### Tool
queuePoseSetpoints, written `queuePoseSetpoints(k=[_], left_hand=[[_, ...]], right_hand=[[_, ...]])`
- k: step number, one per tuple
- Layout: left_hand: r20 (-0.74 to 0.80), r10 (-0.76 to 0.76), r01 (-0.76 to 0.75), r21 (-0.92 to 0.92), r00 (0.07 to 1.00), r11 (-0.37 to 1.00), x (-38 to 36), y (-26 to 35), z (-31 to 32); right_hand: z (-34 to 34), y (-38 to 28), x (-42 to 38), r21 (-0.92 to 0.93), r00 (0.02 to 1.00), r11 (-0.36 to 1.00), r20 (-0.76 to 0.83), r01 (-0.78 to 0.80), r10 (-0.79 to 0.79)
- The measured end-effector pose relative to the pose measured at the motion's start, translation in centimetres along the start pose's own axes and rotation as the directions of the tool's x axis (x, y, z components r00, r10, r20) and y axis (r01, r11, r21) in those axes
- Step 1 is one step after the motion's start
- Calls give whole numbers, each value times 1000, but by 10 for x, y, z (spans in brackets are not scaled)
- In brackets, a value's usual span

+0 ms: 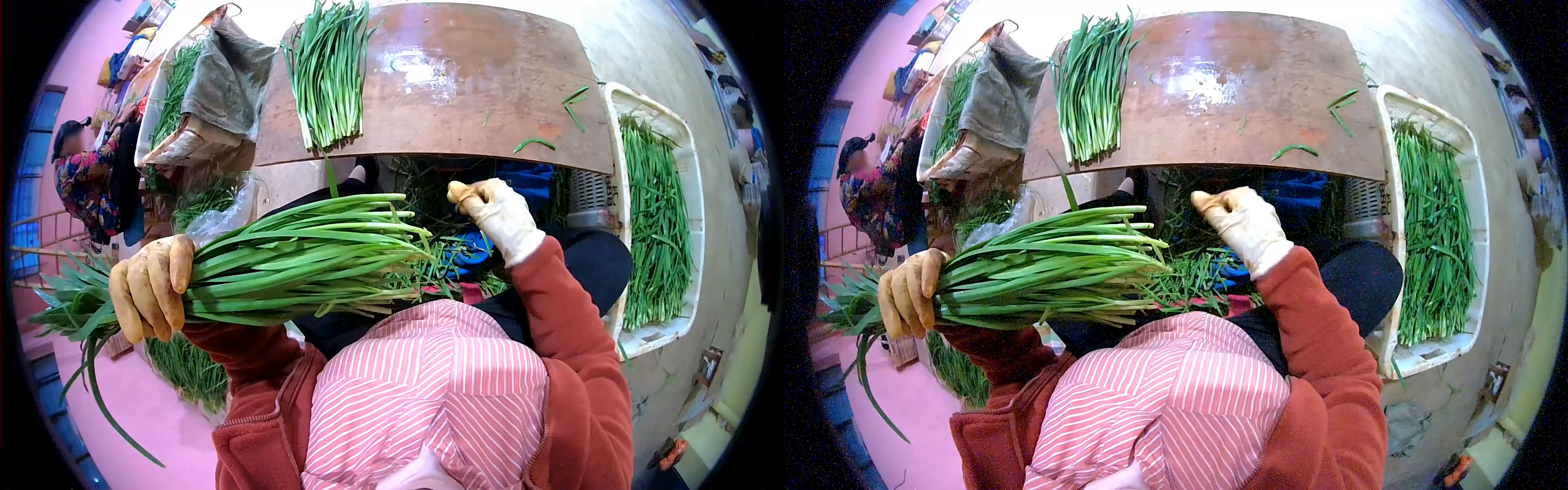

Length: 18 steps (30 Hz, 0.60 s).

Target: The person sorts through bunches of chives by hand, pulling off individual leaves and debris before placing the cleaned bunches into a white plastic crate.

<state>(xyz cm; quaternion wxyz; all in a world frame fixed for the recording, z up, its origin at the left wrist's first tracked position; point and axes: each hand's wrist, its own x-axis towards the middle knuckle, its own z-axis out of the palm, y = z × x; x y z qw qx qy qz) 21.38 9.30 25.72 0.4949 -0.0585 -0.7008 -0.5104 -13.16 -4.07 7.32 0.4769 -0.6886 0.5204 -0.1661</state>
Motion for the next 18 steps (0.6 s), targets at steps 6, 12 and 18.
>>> queuePoseSetpoints(k=[6, 12, 18], left_hand=[[43, -20, 20, 6, 999, 1000, 5, -5, -4], [-13, -35, 35, 6, 999, 999, 7, -6, 2], [3, -13, 13, 1, 1000, 1000, 7, -6, 1]], right_hand=[[-20, -84, -40, -194, 910, 978, 415, 75, 13], [2, -42, -41, -84, 994, 996, 113, 7, 3], [-19, -52, -24, -104, 970, 967, -52, 232, -238]])
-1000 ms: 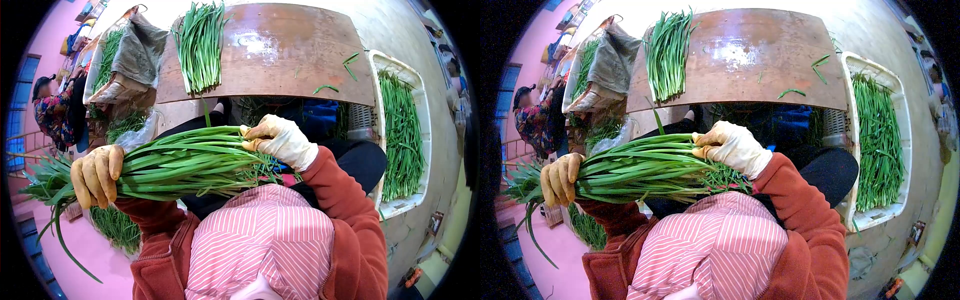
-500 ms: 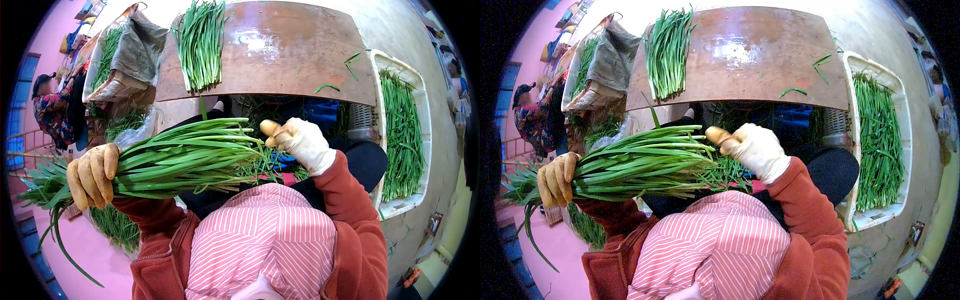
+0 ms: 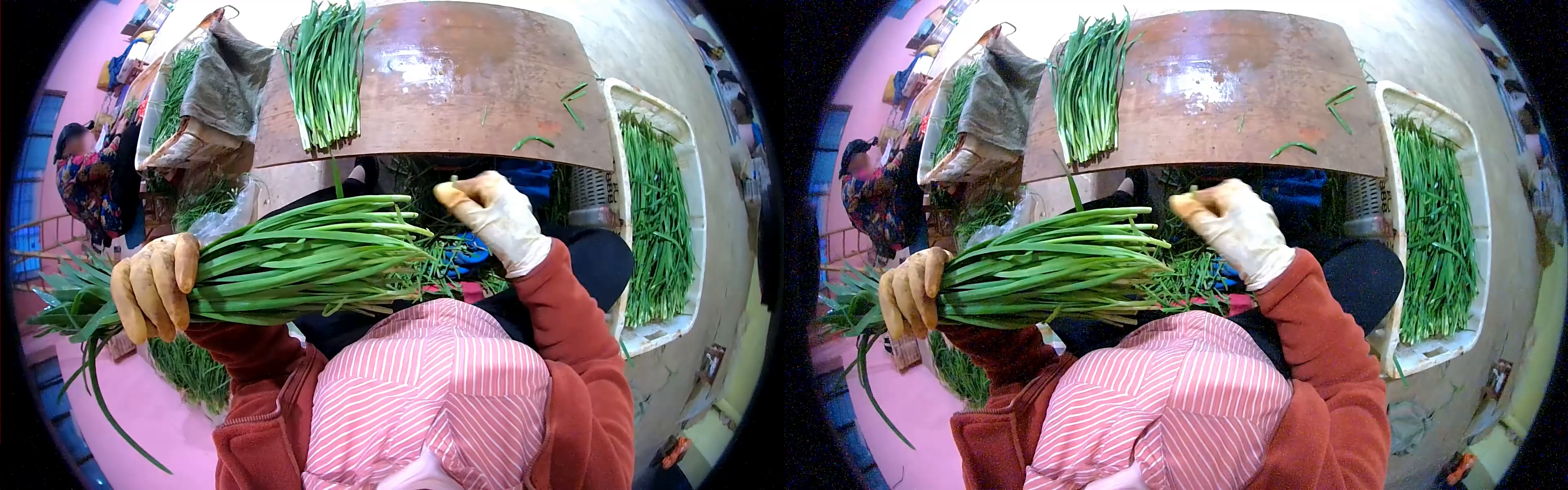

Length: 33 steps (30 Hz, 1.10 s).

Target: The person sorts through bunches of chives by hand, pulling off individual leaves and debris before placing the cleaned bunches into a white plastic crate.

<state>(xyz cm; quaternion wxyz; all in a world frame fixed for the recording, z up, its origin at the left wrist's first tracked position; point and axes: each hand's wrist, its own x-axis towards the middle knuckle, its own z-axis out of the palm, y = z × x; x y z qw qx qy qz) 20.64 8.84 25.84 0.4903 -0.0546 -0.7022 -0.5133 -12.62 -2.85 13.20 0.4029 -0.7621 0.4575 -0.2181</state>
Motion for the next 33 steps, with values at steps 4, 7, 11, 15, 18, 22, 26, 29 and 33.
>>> queuePoseSetpoints(k=[4, 7, 11, 15, 18, 22, 26, 29, 33], left_hand=[[-7, -11, 11, -18, 1000, 1000, 9, -11, -1], [18, -37, 37, -8, 999, 999, 10, -9, -4], [56, -11, 13, -21, 998, 1000, 5, -6, -6], [-60, 31, -30, 16, 998, 999, 0, -7, -2], [-98, 57, -52, 52, 994, 997, -2, -3, 1], [-21, 20, -20, -26, 1000, 999, 5, -1, -2], [110, -9, 18, -83, 994, 996, 23, -15, -6], [139, -44, 61, -118, 989, 991, 35, -23, -5], [120, -39, 56, -140, 992, 989, 39, -23, -7]], right_hand=[[-7, -50, 11, 40, 919, 999, 395, -32, 13], [14, -39, 9, 283, 901, 932, 424, -226, 89], [32, -8, 4, 489, 932, 816, 328, -308, 155], [32, 33, 12, 45, 985, 985, -18, -168, 169], [10, 59, 20, -245, 940, 908, -43, -339, 339], [3, 52, 26, -217, 989, 973, -106, 82, -107], [-11, -39, 35, 158, 897, 983, 413, 95, -154], [19, -53, 38, 448, 805, 870, 584, -206, -109], [51, -4, 47, 533, 806, 769, 591, -353, -40]])
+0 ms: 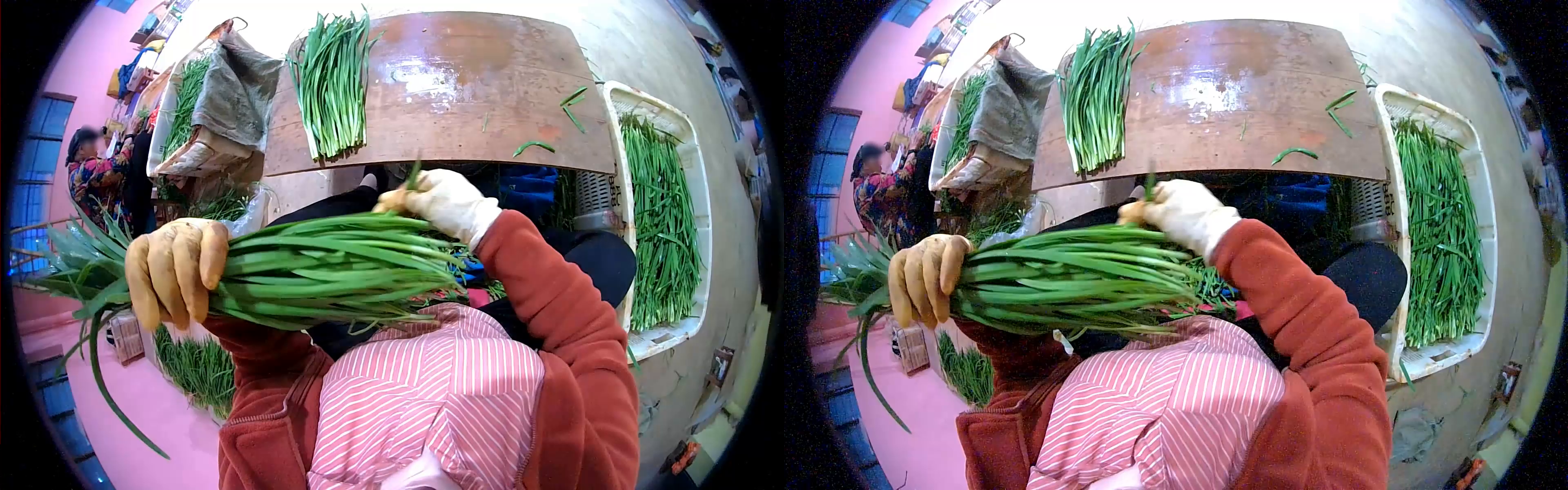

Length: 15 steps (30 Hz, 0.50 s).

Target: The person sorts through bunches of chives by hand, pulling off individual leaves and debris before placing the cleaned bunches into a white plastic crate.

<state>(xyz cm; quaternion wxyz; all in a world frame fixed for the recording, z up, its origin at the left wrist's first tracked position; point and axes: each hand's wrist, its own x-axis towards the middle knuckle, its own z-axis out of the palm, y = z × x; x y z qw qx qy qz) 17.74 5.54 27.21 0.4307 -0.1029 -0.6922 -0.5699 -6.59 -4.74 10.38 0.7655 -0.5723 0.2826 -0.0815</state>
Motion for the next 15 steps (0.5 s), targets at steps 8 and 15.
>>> queuePoseSetpoints(k=[8, 15], left_hand=[[-632, 245, -132, 220, 736, 966, -6, -13, 21], [-870, 142, 819, 492, 472, 295, 44, -101, 5]], right_hand=[[-88, 38, -37, -634, 903, 735, -424, -242, -69], [25, -94, -32, -581, 826, 677, -16, 451, -563]])
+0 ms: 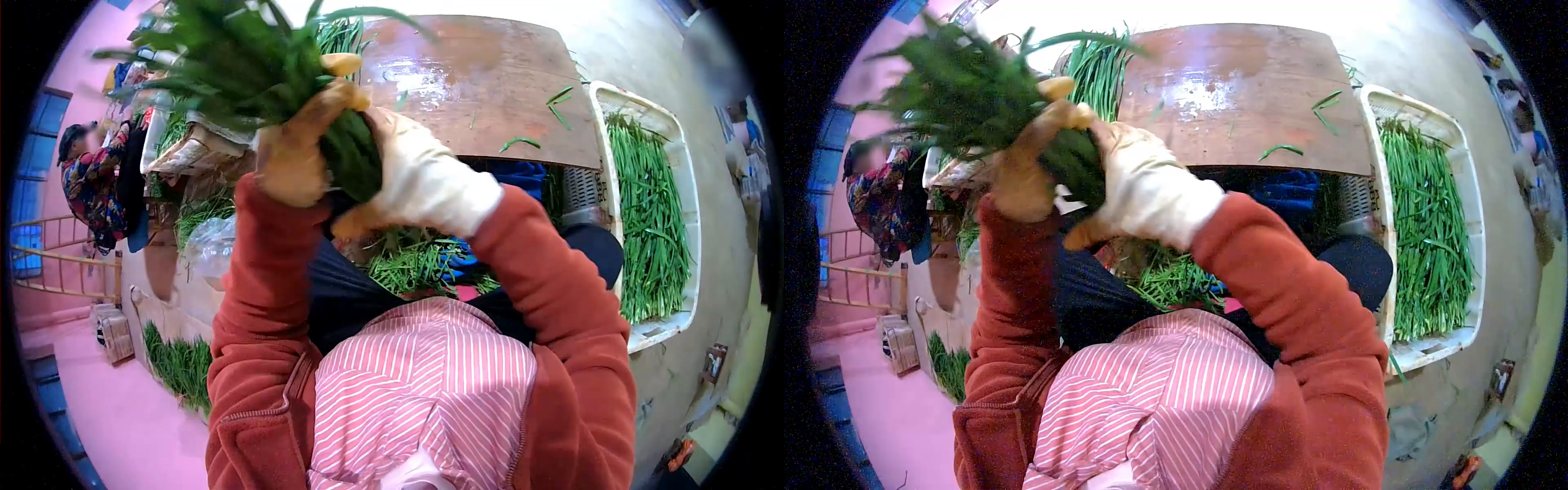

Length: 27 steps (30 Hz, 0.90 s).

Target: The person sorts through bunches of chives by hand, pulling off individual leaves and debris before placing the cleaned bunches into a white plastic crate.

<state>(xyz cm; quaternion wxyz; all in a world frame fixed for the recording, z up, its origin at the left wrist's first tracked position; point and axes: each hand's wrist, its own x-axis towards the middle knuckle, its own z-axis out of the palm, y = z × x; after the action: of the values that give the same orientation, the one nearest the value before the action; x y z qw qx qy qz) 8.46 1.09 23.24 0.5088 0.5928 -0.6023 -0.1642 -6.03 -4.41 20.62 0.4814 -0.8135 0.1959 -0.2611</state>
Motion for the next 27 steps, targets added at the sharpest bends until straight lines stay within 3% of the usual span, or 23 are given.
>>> queuePoseSetpoints(k=[1, 2, 4, 5, 7, 8, 9, 10, 11, 12, 13, 14, 16, 18, 19, 20, 21, 22, 25, 27], left_hand=[[-6, 318, -318, 4, 948, 948, 4, -8, 11], [-38, -33, 16, -382, 999, 924, 5, -7, 21], [-45, -290, 246, -413, 956, 877, 5, -9, 28], [-43, -293, 249, -416, 955, 875, 3, -13, 27], [79, 78, -55, -268, 994, 962, -2, -20, 19], [82, 75, -50, -273, 994, 961, -2, -18, 14], [173, -85, 145, -371, 981, 917, 1, -8, 6], [280, -227, 335, -445, 933, 831, 3, -5, -1], [274, -260, 373, -556, 926, 743, 1, -33, -2], [277, -261, 376, -558, 925, 740, 0, -29, 2], [307, -280, 416, -657, 909, 629, -3, -21, 7], [339, -295, 446, -740, 894, 503, -5, -17, 10], [334, -262, 421, -788, 905, 449, -6, -43, 8], [311, -324, 415, -846, 894, 334, -8, -62, -4], [271, -274, 345, -898, 923, 273, -4, -76, -12], [198, -374, 306, -918, 906, 253, -7, -83, -26], [130, -427, 254, -935, 895, 248, -10, -102, -42], [62, -478, 203, -947, 876, 248, -14, -122, -58], [-121, -634, 147, -924, 764, 353, -28, -143, -91], [-184, -666, 91, -930, 723, 355, -35, -149, -99]], right_hand=[[15, 9, 13, 140, 986, 985, -150, 98, -76], [13, 17, 9, 339, 997, 940, -78, 43, -17], [14, 25, 19, 194, 998, 980, -37, -40, 48], [8, 28, 10, 327, 987, 932, 41, -158, 153], [-5, 30, 12, 239, 984, 957, 114, -164, 140], [-9, 34, 13, 148, 973, 976, 188, -159, 130], [-11, 36, 11, 244, 977, 970, 206, -7, -45], [-13, 33, 13, 241, 978, 971, 205, -13, -38], [-13, 27, 17, 145, 957, 989, 288, -36, -8], [-12, 23, 22, 47, 930, 998, 367, -48, 28], [-6, 34, 28, 55, 890, 992, 449, -115, 78], [-2, 43, 33, 164, 881, 986, 469, -25, -56], [-7, 34, 28, 69, 836, 952, 500, -299, 226], [-19, 36, 25, -18, 869, 966, 432, -259, 241], [-22, 57, 18, -22, 933, 976, 291, -215, 212], [-39, 76, 11, 29, 960, 988, 242, -155, 144], [-49, 87, -3, 178, 973, 960, 120, -214, 195], [-63, 79, -18, 100, 958, 954, -31, -282, 287], [-74, 95, -44, 186, 851, 891, -270, -414, 451], [-60, 94, -51, 281, 826, 863, -277, -419, 491]])
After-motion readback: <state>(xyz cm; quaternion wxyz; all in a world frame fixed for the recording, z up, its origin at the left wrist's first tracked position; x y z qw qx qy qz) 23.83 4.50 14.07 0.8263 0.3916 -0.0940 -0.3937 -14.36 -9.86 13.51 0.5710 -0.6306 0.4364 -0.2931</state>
